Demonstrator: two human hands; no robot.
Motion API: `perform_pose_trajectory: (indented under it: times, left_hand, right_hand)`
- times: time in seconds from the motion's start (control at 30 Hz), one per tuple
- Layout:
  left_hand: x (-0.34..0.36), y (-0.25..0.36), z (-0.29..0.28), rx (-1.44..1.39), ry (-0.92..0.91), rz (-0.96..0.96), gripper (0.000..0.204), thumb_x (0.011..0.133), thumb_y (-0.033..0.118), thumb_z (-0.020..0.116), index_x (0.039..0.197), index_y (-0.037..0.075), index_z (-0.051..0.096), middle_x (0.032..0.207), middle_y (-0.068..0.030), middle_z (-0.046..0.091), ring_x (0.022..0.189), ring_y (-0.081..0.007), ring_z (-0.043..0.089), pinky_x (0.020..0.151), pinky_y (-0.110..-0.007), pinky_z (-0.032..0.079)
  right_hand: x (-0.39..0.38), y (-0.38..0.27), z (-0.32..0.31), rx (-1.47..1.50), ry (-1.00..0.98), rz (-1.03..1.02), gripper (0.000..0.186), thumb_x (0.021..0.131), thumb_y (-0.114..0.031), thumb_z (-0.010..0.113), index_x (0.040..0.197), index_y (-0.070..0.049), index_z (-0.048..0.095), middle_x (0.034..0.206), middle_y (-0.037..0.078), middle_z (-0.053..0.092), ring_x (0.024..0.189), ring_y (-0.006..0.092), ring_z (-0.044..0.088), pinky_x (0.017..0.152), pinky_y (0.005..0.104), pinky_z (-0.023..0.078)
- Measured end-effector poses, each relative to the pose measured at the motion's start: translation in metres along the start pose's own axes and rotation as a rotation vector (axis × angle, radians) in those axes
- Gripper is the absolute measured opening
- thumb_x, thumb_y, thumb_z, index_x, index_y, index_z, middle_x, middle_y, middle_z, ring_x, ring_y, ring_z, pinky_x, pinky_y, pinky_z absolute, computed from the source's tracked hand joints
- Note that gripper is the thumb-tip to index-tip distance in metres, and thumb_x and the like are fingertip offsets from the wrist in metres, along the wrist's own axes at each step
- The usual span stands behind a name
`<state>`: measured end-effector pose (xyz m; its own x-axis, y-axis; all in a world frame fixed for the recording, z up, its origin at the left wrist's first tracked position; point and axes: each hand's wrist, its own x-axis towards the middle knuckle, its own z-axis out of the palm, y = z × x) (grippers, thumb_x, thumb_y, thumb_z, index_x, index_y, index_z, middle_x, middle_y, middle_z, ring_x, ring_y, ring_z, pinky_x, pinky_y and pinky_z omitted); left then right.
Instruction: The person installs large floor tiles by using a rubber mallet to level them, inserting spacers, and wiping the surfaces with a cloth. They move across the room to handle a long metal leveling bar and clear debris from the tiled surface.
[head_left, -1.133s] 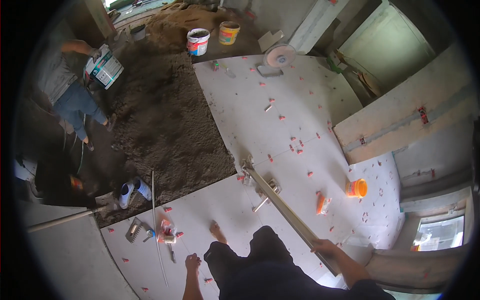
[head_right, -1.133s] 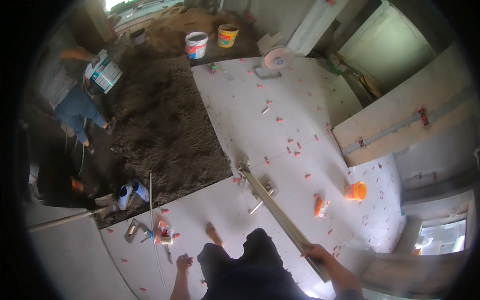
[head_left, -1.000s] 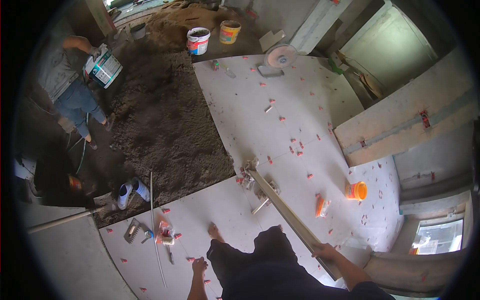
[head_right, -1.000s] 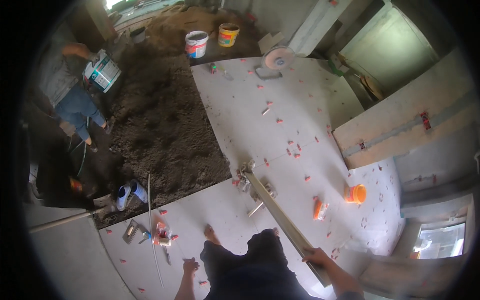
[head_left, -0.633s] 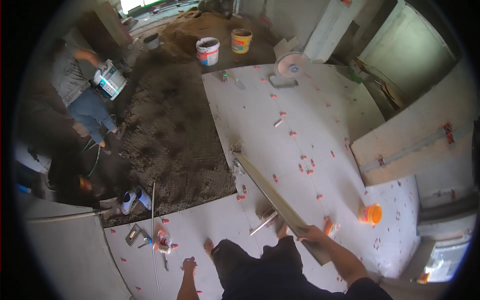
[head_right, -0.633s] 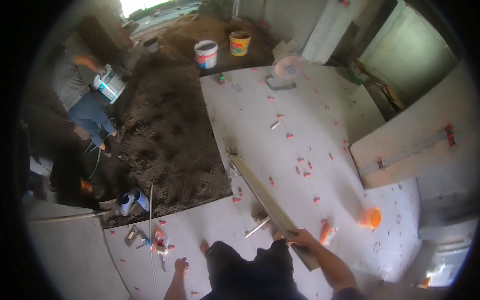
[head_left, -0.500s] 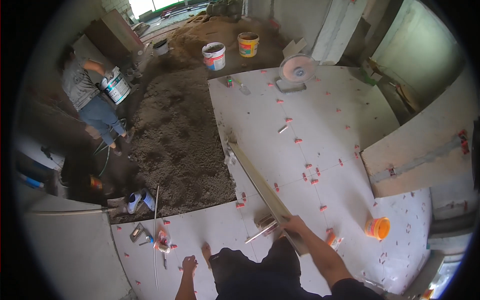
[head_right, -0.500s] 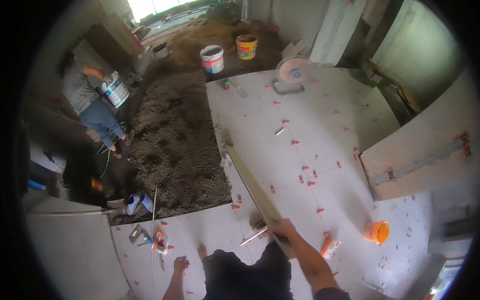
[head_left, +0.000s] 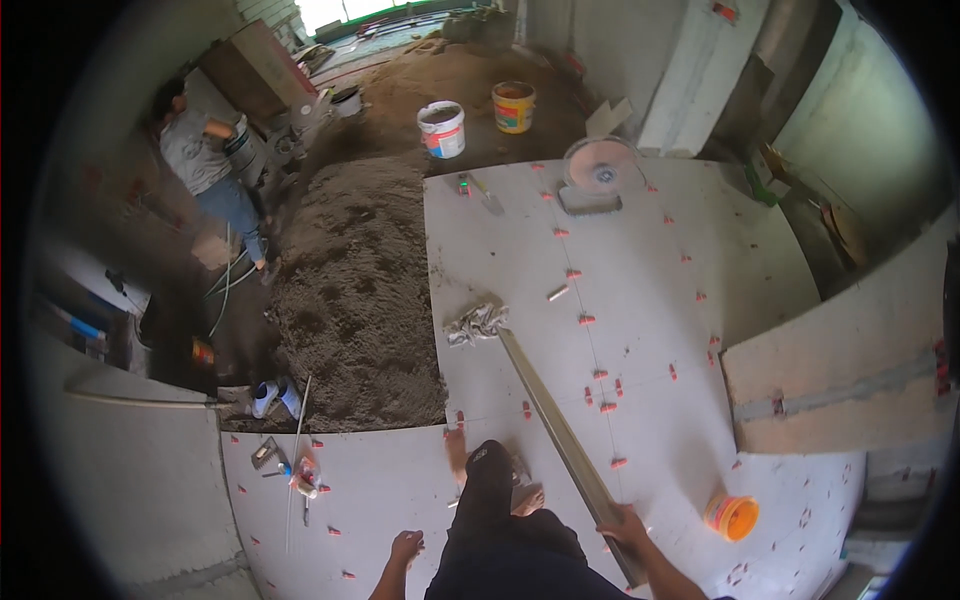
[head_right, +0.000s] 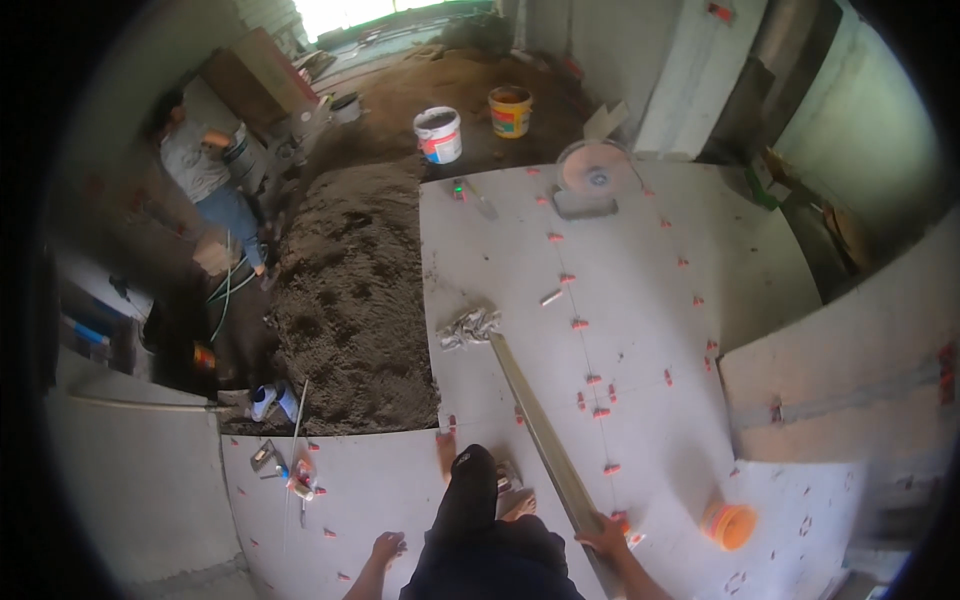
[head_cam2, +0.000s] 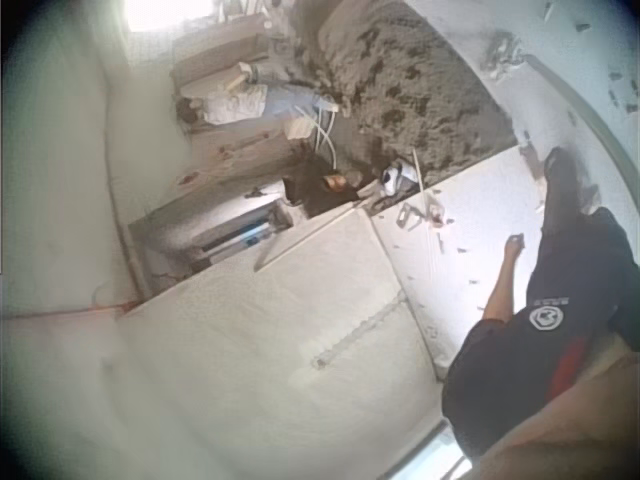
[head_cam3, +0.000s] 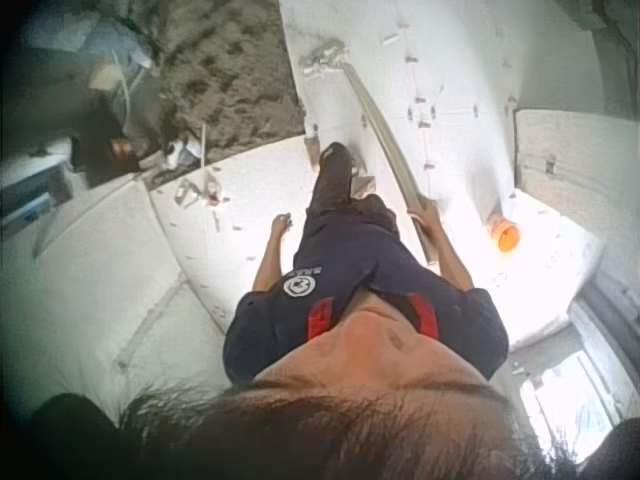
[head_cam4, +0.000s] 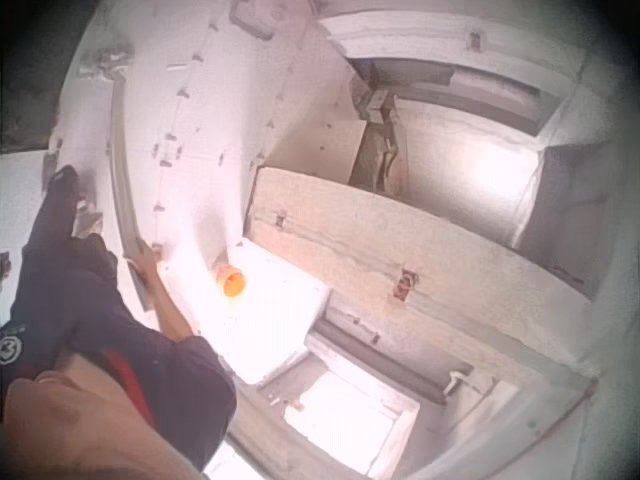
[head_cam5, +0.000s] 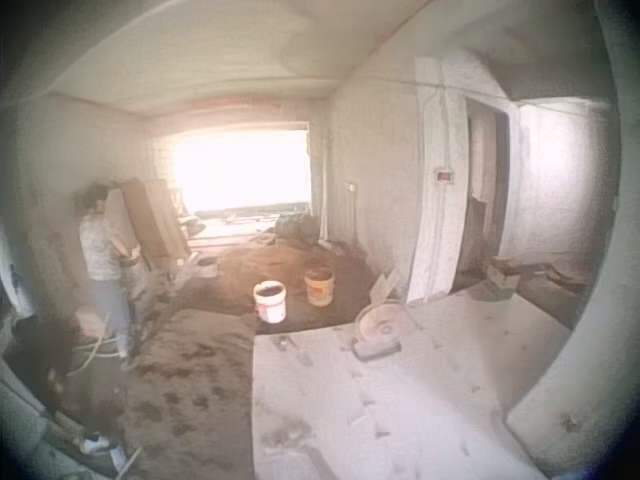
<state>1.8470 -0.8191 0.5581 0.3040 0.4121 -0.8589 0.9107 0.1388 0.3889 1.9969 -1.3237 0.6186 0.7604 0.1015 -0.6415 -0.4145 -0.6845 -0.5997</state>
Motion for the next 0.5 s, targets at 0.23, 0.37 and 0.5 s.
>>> perform_pose_trajectory:
  times: [0.23, 0.37, 0.5]
  left_hand:
    - [0.071, 0.011, 0.044, 0.011, -0.043, -0.149, 0.033, 0.086, 0.031, 0.062, 0.086, -0.002, 0.063, 0.076, -0.0109, 0.065, 0.068, -0.0235, 0.066, 0.057, -0.036, 0.05]
    - [0.133, 0.056, 0.059, 0.178, -0.145, -0.237, 0.039, 0.088, 0.034, 0.062, 0.09, -0.005, 0.064, 0.075, -0.0131, 0.065, 0.063, -0.0233, 0.065, 0.054, -0.036, 0.05]
    - [0.261, 0.154, 0.067, 0.939, -0.289, -0.001, 0.058, 0.087, 0.052, 0.056, 0.103, -0.002, 0.067, 0.104, -0.0236, 0.066, 0.096, -0.0377, 0.064, 0.084, -0.046, 0.05]
  right_hand:
    - [0.063, 0.038, -0.024, 0.466, 0.14, 0.136, 0.081, 0.063, -0.02, 0.084, 0.133, -0.001, 0.048, 0.108, 0.015, 0.065, 0.101, 0.0227, 0.062, 0.087, 0.0353, 0.05]
    - [0.125, -0.066, -0.055, 0.77, 0.234, 0.229, 0.072, 0.071, 0.001, 0.067, 0.137, 0.003, 0.037, 0.103, 0.017, 0.062, 0.084, 0.0236, 0.065, 0.073, 0.0317, 0.054]
    - [0.227, -0.14, -0.106, 0.391, 0.358, 0.181, 0.075, 0.067, -0.019, 0.079, 0.13, 0.005, 0.046, 0.111, 0.015, 0.062, 0.1, 0.0249, 0.06, 0.088, 0.036, 0.049]
